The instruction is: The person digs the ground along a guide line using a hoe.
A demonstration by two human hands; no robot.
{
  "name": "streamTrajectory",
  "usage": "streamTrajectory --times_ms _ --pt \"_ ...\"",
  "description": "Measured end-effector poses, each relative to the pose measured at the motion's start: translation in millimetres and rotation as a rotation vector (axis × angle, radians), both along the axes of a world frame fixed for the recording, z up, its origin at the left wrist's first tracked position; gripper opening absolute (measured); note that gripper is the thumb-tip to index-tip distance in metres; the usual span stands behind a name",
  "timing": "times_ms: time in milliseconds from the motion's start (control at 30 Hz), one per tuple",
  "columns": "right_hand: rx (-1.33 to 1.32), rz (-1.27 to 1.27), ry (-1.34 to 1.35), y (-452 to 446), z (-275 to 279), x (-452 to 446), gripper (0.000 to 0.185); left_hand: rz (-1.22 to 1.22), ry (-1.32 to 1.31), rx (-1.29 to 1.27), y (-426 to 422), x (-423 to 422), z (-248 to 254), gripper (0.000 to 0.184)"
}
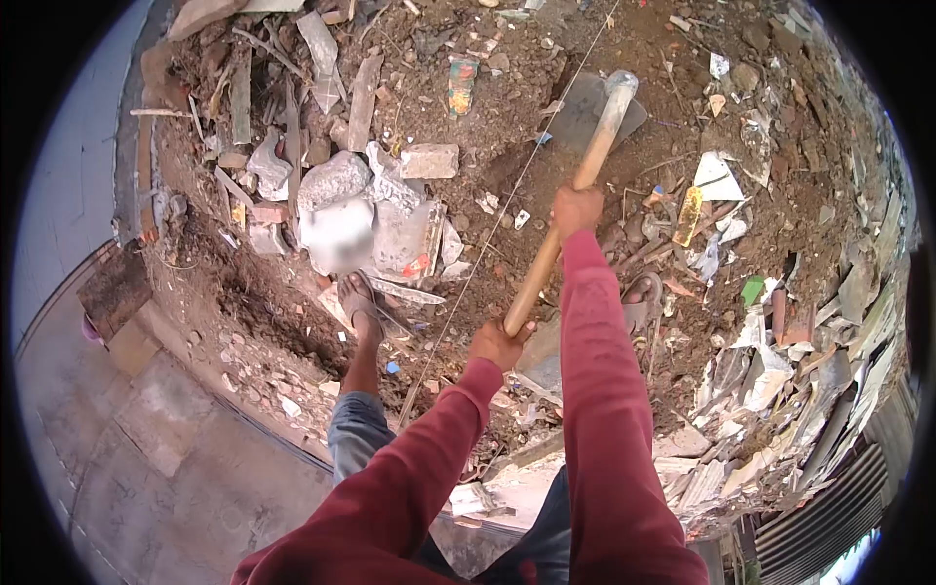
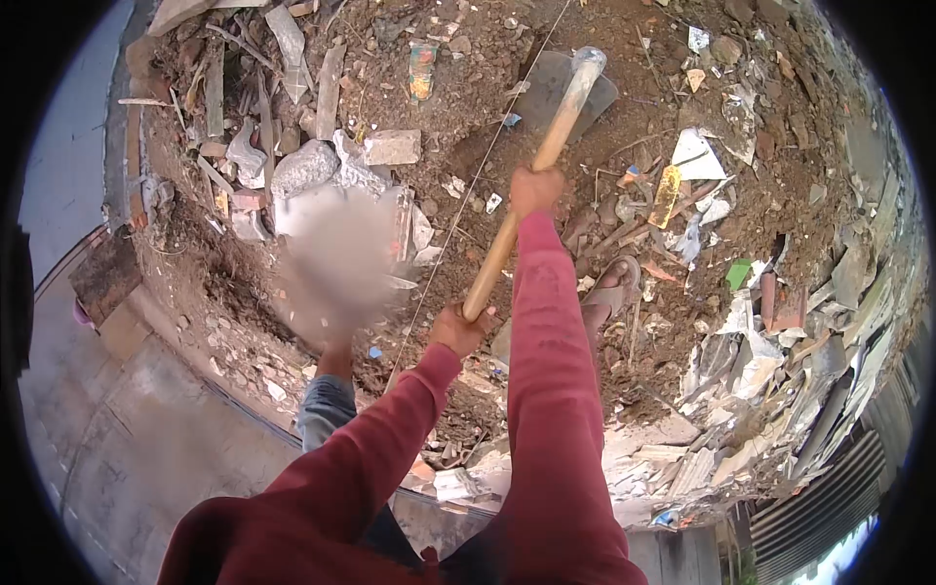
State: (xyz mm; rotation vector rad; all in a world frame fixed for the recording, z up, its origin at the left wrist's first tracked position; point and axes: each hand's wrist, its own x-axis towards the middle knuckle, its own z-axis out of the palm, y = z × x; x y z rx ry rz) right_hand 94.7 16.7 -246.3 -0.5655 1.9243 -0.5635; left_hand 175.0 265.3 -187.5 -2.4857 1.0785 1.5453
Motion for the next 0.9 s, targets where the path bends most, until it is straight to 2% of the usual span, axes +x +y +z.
streamTrajectory --times_ms 33,67,133,167,200,233,300,367,433,500,600,667,733,800,833,900 --pt "-0.057 0.037 0.09 16 -22 15 0.022 0.084 0.126 0.098 -7 19 25 0.056" --pt "-0.08 0.11 0.201 42 -28 13 0.022 0.097 0.14 0.125 -7 25 48 0.056" --pt "-0.003 0.052 0.149 59 17 3 0.024 0.012 0.166 0.274 -18 32 78 0.06" --pt "0.001 -0.028 0.058 36 31 6 0.027 -0.065 0.141 0.282 -14 32 71 0.061" --pt "-0.042 -0.023 0.055 10 42 8 0.027 -0.107 0.094 0.116 -5 29 57 0.061" --pt "-0.095 -0.088 0.042 -5 53 5 0.026 -0.125 0.063 0.055 -22 29 45 0.057" --pt "-0.19 -0.158 0.011 -22 67 -10 0.023 -0.146 0.063 0.056 -48 22 37 0.054" --pt "-0.256 -0.161 -0.005 -41 39 -23 0.022 0.005 0.345 0.165 -96 20 13 0.055" --pt "-0.217 -0.053 0.121 -54 5 -27 0.023 0.027 0.305 0.203 -84 9 -4 0.055" --pt "0.001 -0.032 0.094 -12 -27 -25 0.022 0.038 0.168 0.208 -47 0 10 0.055" --pt "-0.066 -0.032 0.116 14 9 -17 0.022 -0.029 0.159 0.225 -29 22 22 0.055" --pt "-0.045 -0.214 -0.091 16 14 -25 0.023 -0.072 0.161 0.16 -40 25 48 0.056" --pt "-0.037 -0.23 -0.062 2 40 -26 0.023 -0.099 0.127 0.137 -48 29 65 0.058" --pt "-0.023 -0.26 -0.025 -14 58 -29 0.024 -0.159 0.098 0.178 -65 21 58 0.053" --pt "-0.102 -0.225 -0.001 -30 59 -34 0.023 -0.164 0.105 0.171 -79 15 48 0.053" --pt "-0.167 -0.191 0.029 -45 31 -38 0.023 -0.036 0.222 0.151 -92 6 29 0.048"
